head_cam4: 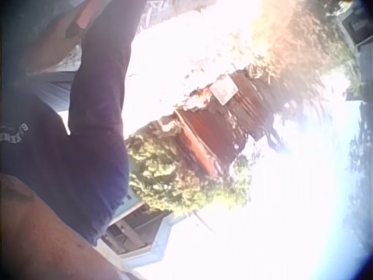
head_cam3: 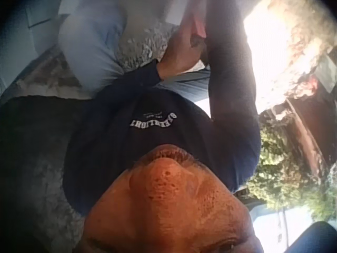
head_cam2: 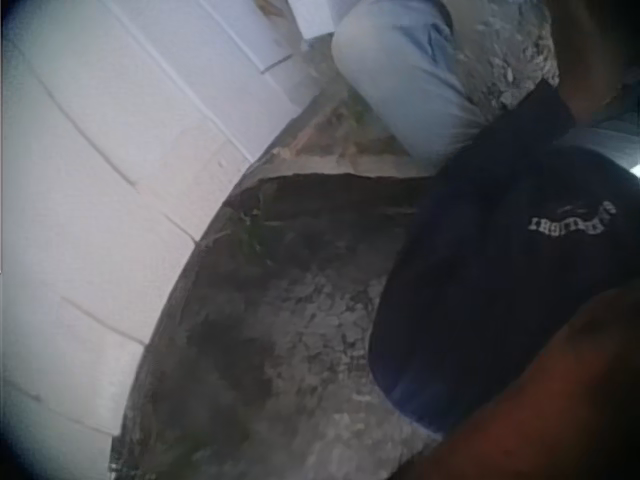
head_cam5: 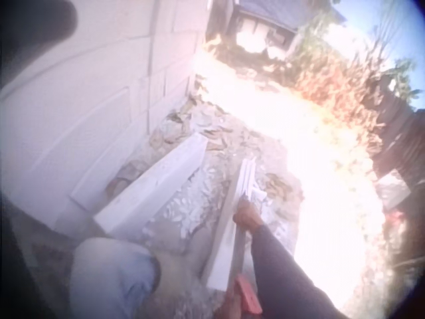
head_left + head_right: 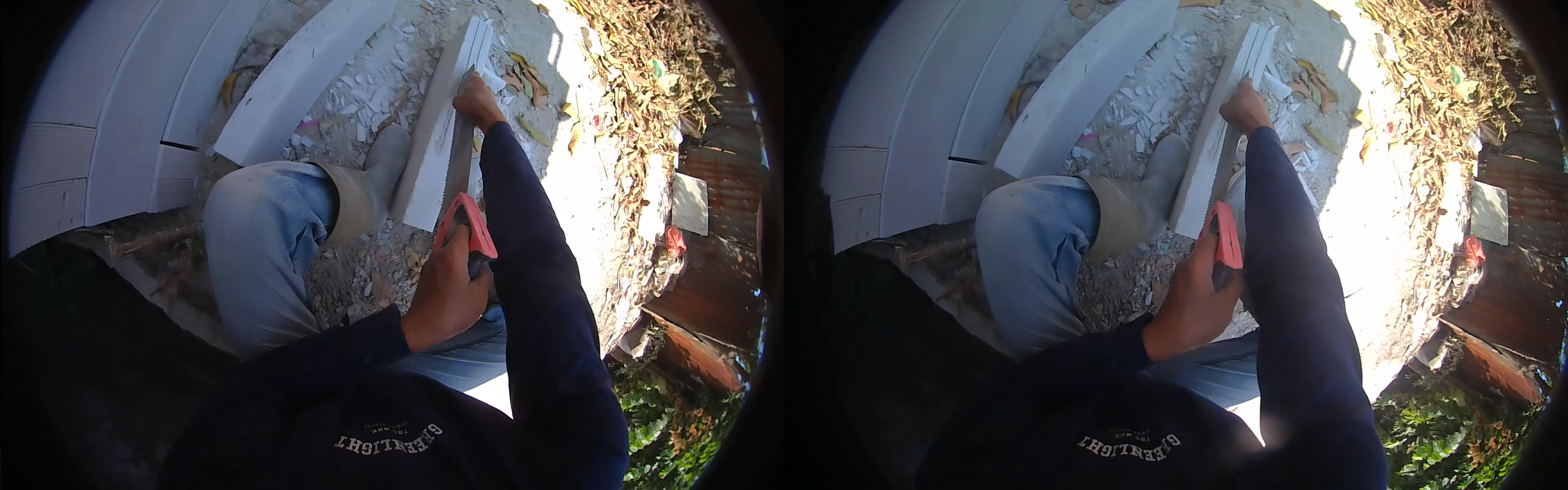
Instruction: The person sits on the ground and uses a hand saw to cut a long white wooden plank. They then pick up the cut pieces and stack them with other planks nearby before resuming cutting another piece of wood.
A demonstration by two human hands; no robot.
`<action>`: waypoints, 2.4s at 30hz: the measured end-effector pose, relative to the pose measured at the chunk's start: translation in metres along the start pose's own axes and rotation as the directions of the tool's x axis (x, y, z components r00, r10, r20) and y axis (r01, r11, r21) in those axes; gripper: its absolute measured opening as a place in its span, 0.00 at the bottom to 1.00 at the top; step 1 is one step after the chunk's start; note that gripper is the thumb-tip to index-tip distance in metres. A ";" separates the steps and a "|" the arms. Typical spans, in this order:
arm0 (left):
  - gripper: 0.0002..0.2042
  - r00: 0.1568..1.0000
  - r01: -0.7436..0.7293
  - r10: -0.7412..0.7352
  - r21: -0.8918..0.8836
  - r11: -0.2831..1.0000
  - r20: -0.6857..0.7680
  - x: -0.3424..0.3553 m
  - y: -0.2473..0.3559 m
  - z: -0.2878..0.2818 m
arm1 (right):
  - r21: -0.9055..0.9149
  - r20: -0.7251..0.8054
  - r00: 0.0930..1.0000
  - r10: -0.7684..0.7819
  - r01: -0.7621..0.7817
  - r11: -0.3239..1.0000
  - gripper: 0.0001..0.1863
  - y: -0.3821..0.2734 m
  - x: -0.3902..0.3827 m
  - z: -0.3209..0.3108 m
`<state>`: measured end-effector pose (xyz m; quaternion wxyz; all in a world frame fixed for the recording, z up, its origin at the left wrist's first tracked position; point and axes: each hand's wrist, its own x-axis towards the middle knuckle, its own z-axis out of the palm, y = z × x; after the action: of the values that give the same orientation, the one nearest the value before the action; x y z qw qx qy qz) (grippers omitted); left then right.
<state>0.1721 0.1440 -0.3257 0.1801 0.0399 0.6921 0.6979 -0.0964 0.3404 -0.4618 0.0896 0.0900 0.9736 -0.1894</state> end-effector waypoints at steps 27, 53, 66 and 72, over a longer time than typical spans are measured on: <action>0.20 0.986 -0.135 0.135 -0.008 0.991 0.097 -0.066 -0.004 0.001 | 0.080 -0.185 0.983 0.003 0.012 0.997 0.35 -0.015 -0.076 -0.033; 0.13 0.995 -0.032 0.035 -0.036 0.999 0.094 0.036 -0.026 0.004 | 0.079 -0.041 0.999 -0.036 0.039 0.996 0.25 0.013 0.030 0.001; 0.18 0.996 0.054 -0.054 0.006 0.999 0.073 -0.071 -0.047 -0.008 | -0.011 -0.068 0.996 0.050 -0.050 0.999 0.45 -0.019 -0.084 0.013; 0.16 0.999 0.007 -0.004 0.067 0.998 -0.044 -0.076 -0.107 -0.006 | 0.042 -0.140 0.987 0.085 -0.080 0.996 0.49 -0.020 -0.095 0.044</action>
<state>0.2622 0.1124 -0.4163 0.1654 0.0286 0.7189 0.6745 -0.0027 0.2917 -0.4745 0.0266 0.1450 0.9694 -0.1962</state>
